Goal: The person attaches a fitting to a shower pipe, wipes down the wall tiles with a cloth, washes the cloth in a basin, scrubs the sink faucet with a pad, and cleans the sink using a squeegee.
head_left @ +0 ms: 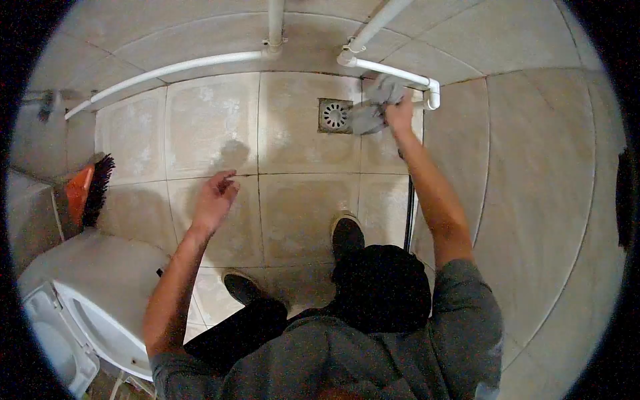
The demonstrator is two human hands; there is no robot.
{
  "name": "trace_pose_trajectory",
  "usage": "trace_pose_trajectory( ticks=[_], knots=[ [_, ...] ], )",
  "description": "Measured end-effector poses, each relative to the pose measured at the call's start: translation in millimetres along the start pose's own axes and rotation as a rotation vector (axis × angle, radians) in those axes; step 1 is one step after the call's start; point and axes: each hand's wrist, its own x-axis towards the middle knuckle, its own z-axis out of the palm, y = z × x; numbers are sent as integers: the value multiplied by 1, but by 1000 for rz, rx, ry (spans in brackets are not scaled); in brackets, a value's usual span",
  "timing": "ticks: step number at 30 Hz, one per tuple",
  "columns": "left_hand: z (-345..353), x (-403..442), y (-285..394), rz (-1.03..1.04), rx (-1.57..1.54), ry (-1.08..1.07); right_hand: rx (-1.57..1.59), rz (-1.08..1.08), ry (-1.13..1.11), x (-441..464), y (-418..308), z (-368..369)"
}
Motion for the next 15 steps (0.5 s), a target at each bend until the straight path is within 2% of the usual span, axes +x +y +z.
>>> trace_pose_trajectory(
  ticks=[1, 2, 4, 5, 7, 8, 11, 13, 15],
  knots=[
    [2, -8, 1, -60, -25, -38, -150, -43, 142, 34, 33, 6],
    [4, -16, 1, -123, -47, -73, -143, -39, 139, 42, 35, 23],
    [5, -24, -6, -77, 35, -112, -828, 356, 249, 44, 23, 79],
    [8, -27, -9, -30, 110, -154, -908, 266, 249, 30, 11, 103],
    [15, -23, -9, -28, 92, -139, -850, -289, 137, -10, -28, 149],
    [18, -17, -1, -23, 96, -167, -816, -481, 64, -29, -43, 165],
    [24, -5, 10, 17, 116, -194, -865, -731, -56, -65, -78, 171],
    [22, -6, 20, 15, 132, -199, -516, -806, -570, -78, -89, 163],
    [16, -5, 30, 57, 68, -199, -596, -804, -576, -65, -104, 145]
  ],
)
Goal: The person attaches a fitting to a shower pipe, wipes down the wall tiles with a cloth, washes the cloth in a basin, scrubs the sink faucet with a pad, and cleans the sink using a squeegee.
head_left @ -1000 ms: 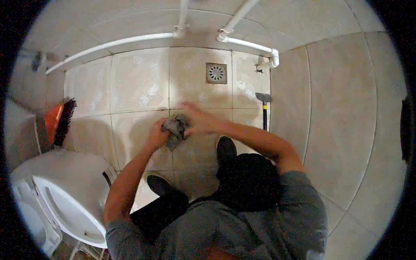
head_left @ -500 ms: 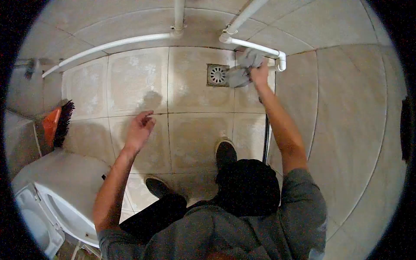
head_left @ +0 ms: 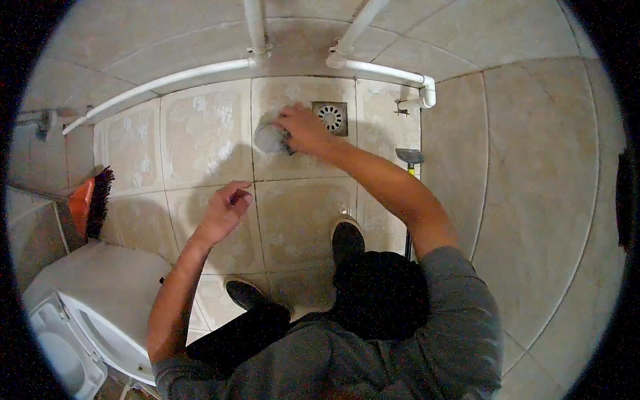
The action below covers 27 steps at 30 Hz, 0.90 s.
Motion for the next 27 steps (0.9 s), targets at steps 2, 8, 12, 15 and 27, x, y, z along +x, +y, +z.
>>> trace_pose_trajectory(
  ticks=[2, 8, 12, 15, 27],
  knots=[
    [0, 2, 2, -8, -40, 39, -68, 19, -52, 1, 11, -19],
    [9, -1, -1, 24, 114, 17, -201, 104, 293, -7, -13, 25],
    [8, -1, 7, 25, 188, -54, -56, -365, 77, -35, -77, 72],
    [8, -3, 15, 112, 260, -16, -10, -504, 146, -66, -58, 69],
    [2, -17, 17, 122, 297, -54, -417, 656, 474, -85, 177, -2]
  ],
)
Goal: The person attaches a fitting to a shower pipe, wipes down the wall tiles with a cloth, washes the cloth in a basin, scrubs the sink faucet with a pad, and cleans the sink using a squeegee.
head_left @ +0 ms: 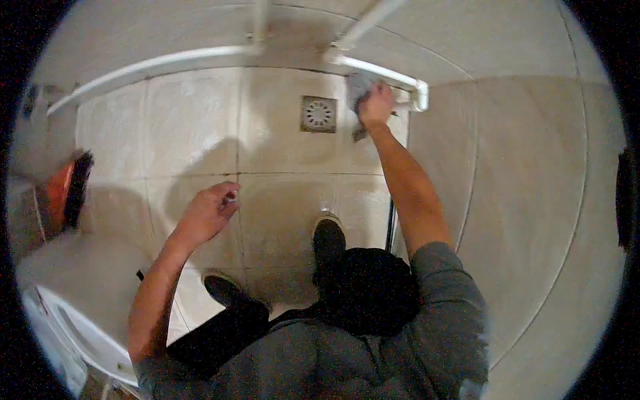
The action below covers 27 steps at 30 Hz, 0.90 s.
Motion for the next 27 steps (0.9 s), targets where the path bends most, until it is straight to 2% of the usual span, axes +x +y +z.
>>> trace_pose_trajectory(
  ticks=[1, 3, 4, 6, 7, 9, 11, 13, 14, 15, 17, 19, 21, 22, 23, 24, 25, 26, 27],
  knots=[
    [-6, 0, 9, -33, -7, 25, 20, 38, 19, -5, -8, -1],
    [-14, 0, 18, 36, 172, -85, 26, 57, 48, -45, -33, -13],
    [-15, 1, 13, 26, 165, -69, 19, 32, 63, -69, -41, -18],
    [-13, 10, -1, 65, 3, 34, 7, -98, -106, -116, -42, -35],
    [-12, 23, -16, 59, -11, 46, 5, -118, -109, -121, -44, -35],
    [-12, 46, -40, -47, -94, 83, 541, 210, -539, -131, -41, -38],
    [-15, 63, -57, -38, -90, 113, 475, 155, -661, -129, -36, -37],
    [-23, 66, -73, -15, -60, 155, 240, -21, -124, -135, -60, -30],
    [-30, 72, -79, -82, 75, 232, 289, 32, -271, -144, -71, -35],
    [-38, 82, -87, -150, 206, 301, 293, 20, -299, -149, -87, -43],
    [-47, 87, -107, -243, 114, 357, 360, -280, -400, -167, -128, -66],
    [-52, 81, -136, -313, 50, 427, 510, -428, -455, -160, -187, -68],
    [-45, 74, -168, -232, -155, 758, 432, -542, -473, -160, -241, -52],
    [-54, 64, -163, -345, -298, 783, 441, -552, -486, -157, -273, -50],
    [-52, 55, -161, -360, -294, 794, 435, -753, -514, -154, -304, -52],
    [-47, 49, -159, -444, -425, 919, 428, -963, -537, -152, -323, -55],
    [-41, 44, -161, -528, -566, 1042, 436, -985, -545, -159, -327, -52],
    [-35, 32, -161, -549, -699, 1085, 470, -1114, -527, -172, -329, -54],
    [-19, 20, -178, -522, -547, 966, 506, -1246, -497, -186, -331, -54]
  ],
)
